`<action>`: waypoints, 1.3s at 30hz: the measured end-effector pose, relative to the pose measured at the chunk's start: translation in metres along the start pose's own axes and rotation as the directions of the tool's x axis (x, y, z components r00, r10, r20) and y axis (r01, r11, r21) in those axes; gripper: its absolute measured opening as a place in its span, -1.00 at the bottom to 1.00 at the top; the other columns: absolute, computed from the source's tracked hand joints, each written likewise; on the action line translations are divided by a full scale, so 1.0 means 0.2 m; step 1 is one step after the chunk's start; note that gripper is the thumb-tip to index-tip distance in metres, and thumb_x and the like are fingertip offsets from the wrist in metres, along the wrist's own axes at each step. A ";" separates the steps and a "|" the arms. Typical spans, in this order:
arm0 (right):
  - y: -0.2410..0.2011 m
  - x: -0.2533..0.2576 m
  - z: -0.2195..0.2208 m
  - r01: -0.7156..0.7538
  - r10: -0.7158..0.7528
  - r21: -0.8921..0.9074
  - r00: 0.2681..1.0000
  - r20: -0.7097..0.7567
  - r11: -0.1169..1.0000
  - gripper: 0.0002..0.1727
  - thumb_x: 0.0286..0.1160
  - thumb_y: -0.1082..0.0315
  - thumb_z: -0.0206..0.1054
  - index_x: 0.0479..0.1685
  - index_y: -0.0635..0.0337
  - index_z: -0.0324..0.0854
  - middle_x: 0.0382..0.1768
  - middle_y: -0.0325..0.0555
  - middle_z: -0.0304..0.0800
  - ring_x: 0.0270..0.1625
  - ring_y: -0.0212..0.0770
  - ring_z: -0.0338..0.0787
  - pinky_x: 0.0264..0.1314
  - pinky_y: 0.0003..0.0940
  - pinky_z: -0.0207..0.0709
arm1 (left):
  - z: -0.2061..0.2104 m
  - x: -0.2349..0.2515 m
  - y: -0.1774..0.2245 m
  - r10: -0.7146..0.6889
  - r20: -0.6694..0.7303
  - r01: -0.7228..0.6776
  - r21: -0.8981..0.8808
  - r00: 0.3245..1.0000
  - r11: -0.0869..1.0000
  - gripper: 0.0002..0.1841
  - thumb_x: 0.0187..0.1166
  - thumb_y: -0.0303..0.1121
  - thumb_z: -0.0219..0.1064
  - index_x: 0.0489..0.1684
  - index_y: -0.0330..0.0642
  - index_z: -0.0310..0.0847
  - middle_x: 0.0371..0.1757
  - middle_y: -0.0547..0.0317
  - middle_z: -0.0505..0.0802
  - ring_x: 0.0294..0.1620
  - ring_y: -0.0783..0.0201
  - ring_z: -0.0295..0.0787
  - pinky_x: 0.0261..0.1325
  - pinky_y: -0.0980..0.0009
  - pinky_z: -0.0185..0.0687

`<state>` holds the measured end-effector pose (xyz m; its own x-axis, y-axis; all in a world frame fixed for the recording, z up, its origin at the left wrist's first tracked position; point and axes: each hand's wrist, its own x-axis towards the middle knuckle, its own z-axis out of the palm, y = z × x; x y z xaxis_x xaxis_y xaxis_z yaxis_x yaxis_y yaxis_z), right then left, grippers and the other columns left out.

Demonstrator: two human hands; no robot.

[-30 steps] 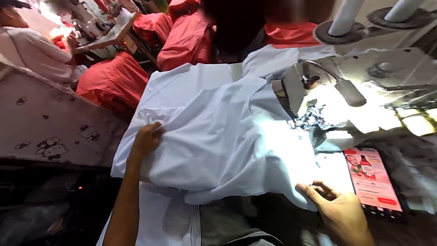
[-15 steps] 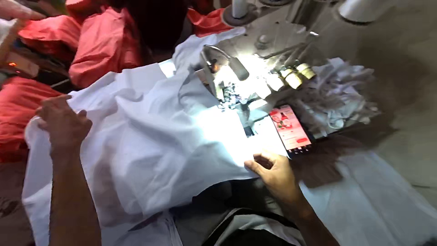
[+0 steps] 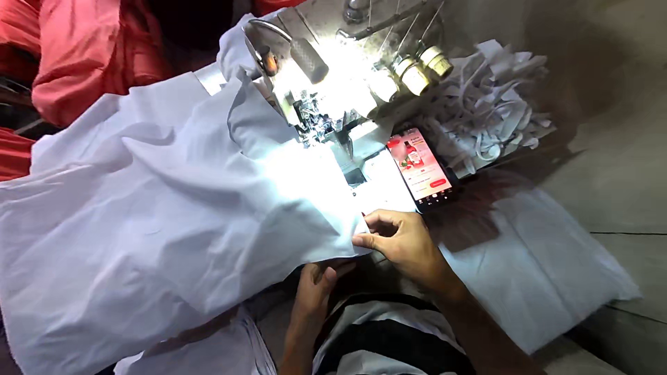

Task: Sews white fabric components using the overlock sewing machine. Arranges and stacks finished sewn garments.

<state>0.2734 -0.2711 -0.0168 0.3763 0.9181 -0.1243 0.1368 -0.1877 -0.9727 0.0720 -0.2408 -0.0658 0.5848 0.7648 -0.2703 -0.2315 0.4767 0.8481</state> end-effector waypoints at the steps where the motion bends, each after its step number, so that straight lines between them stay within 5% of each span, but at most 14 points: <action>1: 0.00 -0.01 -0.01 0.006 -0.006 0.008 1.000 -0.002 1.000 -0.84 0.25 0.25 0.64 -0.28 0.09 0.87 -0.43 -0.35 0.88 -0.37 -0.56 0.80 -0.25 -0.65 0.70 | 0.04 0.01 0.00 -0.002 -0.070 -0.009 -0.155 0.998 0.988 -0.25 0.37 0.13 0.54 0.33 -0.33 0.52 0.18 -0.13 0.88 0.20 -0.06 0.87 0.31 0.00 0.79; 4: -0.01 -0.02 -0.02 0.012 -0.012 0.010 1.000 -0.013 1.000 -0.87 0.30 0.29 0.60 -0.25 0.10 0.88 -0.40 -0.34 0.91 -0.33 -0.54 0.84 -0.21 -0.63 0.74 | 0.16 0.06 0.04 -0.010 -0.294 -0.079 -0.289 0.956 0.954 -0.47 0.46 -0.14 0.56 0.21 -0.37 0.61 0.02 -0.13 0.92 0.01 0.03 0.94 0.17 0.07 0.87; 8: -0.01 -0.02 -0.03 0.022 -0.021 0.014 1.000 -0.018 1.000 -0.91 0.33 0.35 0.57 -0.24 0.12 0.89 -0.37 -0.33 0.92 -0.29 -0.54 0.86 -0.15 -0.64 0.76 | 0.23 0.12 0.02 0.153 -0.445 -0.213 -0.086 0.882 0.973 -0.56 0.46 -0.42 0.54 0.23 -0.46 0.57 0.00 -0.14 0.88 0.04 0.13 0.89 0.20 0.16 0.84; 13: 0.00 -0.01 -0.06 0.008 -0.006 -0.057 0.999 0.045 0.998 -0.79 0.50 0.14 0.47 -0.12 0.04 0.86 -0.33 -0.42 0.88 -0.30 -0.61 0.79 -0.18 -0.68 0.68 | 0.23 0.11 -0.02 0.263 -0.440 -0.267 0.054 0.859 0.962 -0.62 0.33 -0.40 0.63 0.00 -0.42 0.67 -0.25 -0.08 0.87 -0.27 0.22 0.86 -0.14 0.33 0.84; 15: 0.01 0.00 -0.06 -0.023 0.029 -0.077 0.997 0.067 0.997 -0.70 0.38 -0.03 0.54 -0.17 -0.02 0.85 -0.41 -0.48 0.81 -0.41 -0.63 0.68 -0.32 -0.68 0.57 | 0.23 0.10 -0.03 0.272 -0.436 -0.266 0.076 0.858 0.961 -0.66 0.33 -0.44 0.61 -0.04 -0.44 0.67 -0.32 -0.10 0.87 -0.37 0.21 0.85 -0.25 0.35 0.83; 20: 0.02 0.00 -0.04 -0.077 0.081 -0.083 0.995 0.052 0.994 -0.81 0.22 0.11 0.65 -0.34 -0.03 0.86 -0.48 -0.46 0.83 -0.45 -0.61 0.70 -0.35 -0.64 0.58 | 0.23 0.09 -0.02 0.284 -0.439 -0.286 0.064 0.852 0.956 -0.58 0.28 -0.55 0.61 0.09 -0.44 0.62 -0.18 -0.10 0.90 -0.18 0.15 0.91 -0.02 0.25 0.89; 25: 0.01 -0.01 -0.05 -0.064 0.071 -0.092 0.995 0.068 0.994 -0.85 0.25 0.19 0.62 -0.33 0.01 0.87 -0.46 -0.44 0.83 -0.43 -0.60 0.71 -0.31 -0.62 0.59 | 0.18 0.06 -0.01 0.100 -0.352 -0.190 -0.231 0.931 0.954 -0.56 0.39 -0.36 0.61 0.18 -0.33 0.62 -0.02 -0.04 0.92 0.01 0.14 0.92 0.21 0.15 0.84; 31: -0.06 0.06 -0.23 -0.046 0.094 -0.179 0.959 0.267 0.983 -0.77 0.52 0.13 0.48 -0.19 0.10 0.85 -0.35 -0.32 0.86 -0.31 -0.53 0.75 -0.15 -0.52 0.63 | 0.23 0.10 -0.03 0.182 -0.424 -0.249 -0.108 0.887 0.963 -0.70 0.54 -0.43 0.46 0.16 -0.30 0.61 -0.11 0.05 0.92 -0.13 0.24 0.93 -0.01 0.29 0.90; 35: -0.14 0.15 -0.66 0.061 -0.093 -0.381 0.994 -0.066 0.923 -0.79 0.66 0.27 0.31 -0.10 0.18 0.81 -0.34 -0.21 0.86 -0.31 -0.39 0.79 -0.15 -0.37 0.70 | 0.22 0.09 -0.05 0.185 -0.464 -0.260 -0.103 0.866 0.960 -0.61 0.51 -0.42 0.49 0.24 -0.28 0.51 -0.11 0.06 0.93 -0.18 0.19 0.96 -0.08 0.24 0.95; 39: -0.16 0.26 -1.01 -0.214 -0.176 -0.619 0.844 -0.507 0.755 -0.62 0.66 0.00 0.37 0.08 0.16 0.74 -0.24 0.05 0.87 -0.25 0.06 0.85 -0.13 0.19 0.67 | 0.21 0.10 -0.07 0.164 -0.448 -0.249 -0.137 0.879 0.959 -0.62 0.54 -0.44 0.46 0.26 -0.30 0.51 -0.07 0.00 0.93 -0.13 0.13 0.97 -0.02 0.19 0.94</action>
<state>0.4732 -0.2871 0.0467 0.7579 0.6309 0.1659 0.5901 -0.5546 -0.5866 0.1196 -0.2505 -0.0628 0.1276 0.9447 -0.3022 -0.4738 0.3257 0.8182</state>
